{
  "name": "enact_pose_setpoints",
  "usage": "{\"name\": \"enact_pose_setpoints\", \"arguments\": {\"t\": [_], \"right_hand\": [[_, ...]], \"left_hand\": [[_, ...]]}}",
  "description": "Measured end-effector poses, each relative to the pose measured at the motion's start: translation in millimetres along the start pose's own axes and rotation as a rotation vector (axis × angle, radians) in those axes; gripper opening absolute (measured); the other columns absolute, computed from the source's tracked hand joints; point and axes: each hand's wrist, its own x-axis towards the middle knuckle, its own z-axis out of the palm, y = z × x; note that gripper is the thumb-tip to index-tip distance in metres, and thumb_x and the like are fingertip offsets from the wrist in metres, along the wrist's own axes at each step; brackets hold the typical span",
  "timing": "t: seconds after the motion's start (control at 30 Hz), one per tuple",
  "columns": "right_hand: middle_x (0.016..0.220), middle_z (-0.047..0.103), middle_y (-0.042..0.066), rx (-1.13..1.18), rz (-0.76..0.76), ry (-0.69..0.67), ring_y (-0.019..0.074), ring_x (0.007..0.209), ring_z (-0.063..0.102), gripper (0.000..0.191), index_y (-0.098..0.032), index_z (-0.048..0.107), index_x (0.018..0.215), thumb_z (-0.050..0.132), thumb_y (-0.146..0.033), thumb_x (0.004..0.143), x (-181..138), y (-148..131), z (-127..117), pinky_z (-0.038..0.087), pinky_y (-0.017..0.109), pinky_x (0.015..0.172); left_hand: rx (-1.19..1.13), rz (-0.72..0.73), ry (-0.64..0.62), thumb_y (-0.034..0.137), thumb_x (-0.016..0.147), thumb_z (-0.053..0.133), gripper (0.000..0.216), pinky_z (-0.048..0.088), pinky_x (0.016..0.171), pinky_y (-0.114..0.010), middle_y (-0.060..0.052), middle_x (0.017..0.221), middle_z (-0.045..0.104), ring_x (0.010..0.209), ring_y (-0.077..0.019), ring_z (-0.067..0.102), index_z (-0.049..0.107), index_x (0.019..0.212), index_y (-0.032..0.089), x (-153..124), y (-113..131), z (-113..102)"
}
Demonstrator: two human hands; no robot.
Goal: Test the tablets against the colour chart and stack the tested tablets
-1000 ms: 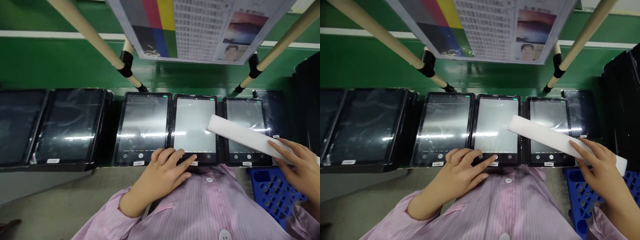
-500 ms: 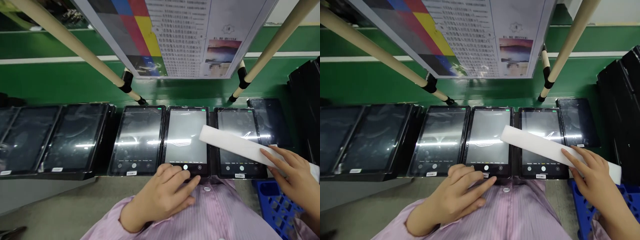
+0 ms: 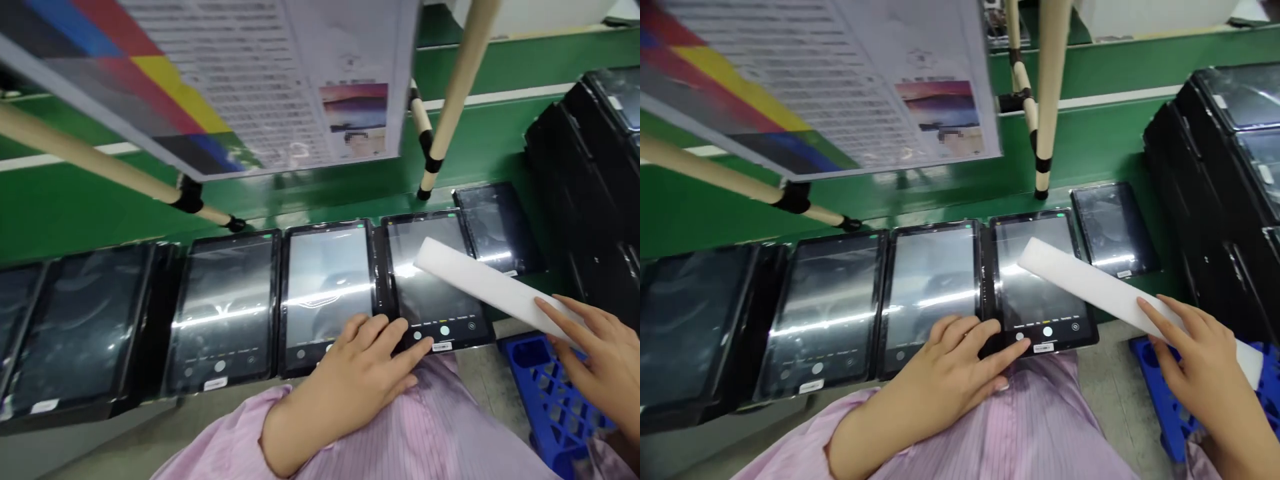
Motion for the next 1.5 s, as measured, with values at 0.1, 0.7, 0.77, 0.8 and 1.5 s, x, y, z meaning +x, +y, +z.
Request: {"name": "enact_pose_setpoints", "arguments": {"t": [0.1, 0.7, 0.77, 0.8, 1.5], "right_hand": [[0.132, 0.067, 0.018, -0.045, 0.079, -0.01, 0.0403, 0.102, 0.071, 0.074, -0.039, 0.031, 0.169, 0.059, -0.022, 0.102, -22, 9, -6, 0.06, 0.054, 0.078], [0.144, 0.063, 0.019, 0.102, 0.265, -0.061, 0.0402, 0.121, 0.067, 0.054, -0.03, 0.052, 0.155, 0.053, -0.02, 0.102, -51, 5, 3, 0.057, 0.059, 0.092], [0.144, 0.063, 0.018, 0.093, 0.262, -0.06, 0.04, 0.12, 0.067, 0.055, -0.031, 0.051, 0.156, 0.053, -0.019, 0.102, -51, 7, 4, 0.057, 0.059, 0.091], [0.144, 0.063, 0.018, 0.09, 0.258, -0.054, 0.0398, 0.119, 0.067, 0.055, -0.031, 0.05, 0.156, 0.053, -0.019, 0.103, -51, 9, 4, 0.058, 0.059, 0.09], [0.136, 0.064, 0.017, 0.059, 0.118, -0.092, 0.0353, 0.111, 0.07, 0.053, -0.031, 0.05, 0.156, 0.054, -0.023, 0.104, -40, 31, -7, 0.063, 0.055, 0.088]], "left_hand": [[0.029, 0.03, -0.017, 0.032, 0.105, 0.063, 0.032, 0.041, 0.095, -0.042, -0.009, 0.117, 0.069, 0.105, -0.0273, 0.055, 0.073, 0.135, 0.027, 9, 3, 7], [-0.013, 0.114, 0.016, 0.021, 0.106, 0.056, 0.032, 0.04, 0.092, -0.041, -0.009, 0.105, 0.063, 0.099, -0.0264, 0.055, 0.076, 0.131, 0.024, -3, -7, -4], [-0.018, 0.08, 0.019, 0.023, 0.106, 0.056, 0.036, 0.042, 0.092, -0.042, -0.009, 0.105, 0.063, 0.098, -0.0267, 0.057, 0.074, 0.136, 0.026, -15, -12, -1], [-0.022, 0.062, 0.02, 0.024, 0.105, 0.055, 0.038, 0.042, 0.092, -0.043, -0.009, 0.105, 0.063, 0.097, -0.027, 0.057, 0.073, 0.138, 0.027, -21, -14, 0], [-0.116, 0.164, -0.072, 0.037, 0.115, 0.042, 0.037, 0.035, 0.103, -0.04, -0.004, 0.112, 0.072, 0.105, -0.0223, 0.056, 0.072, 0.134, 0.025, 36, -12, 12]]}}
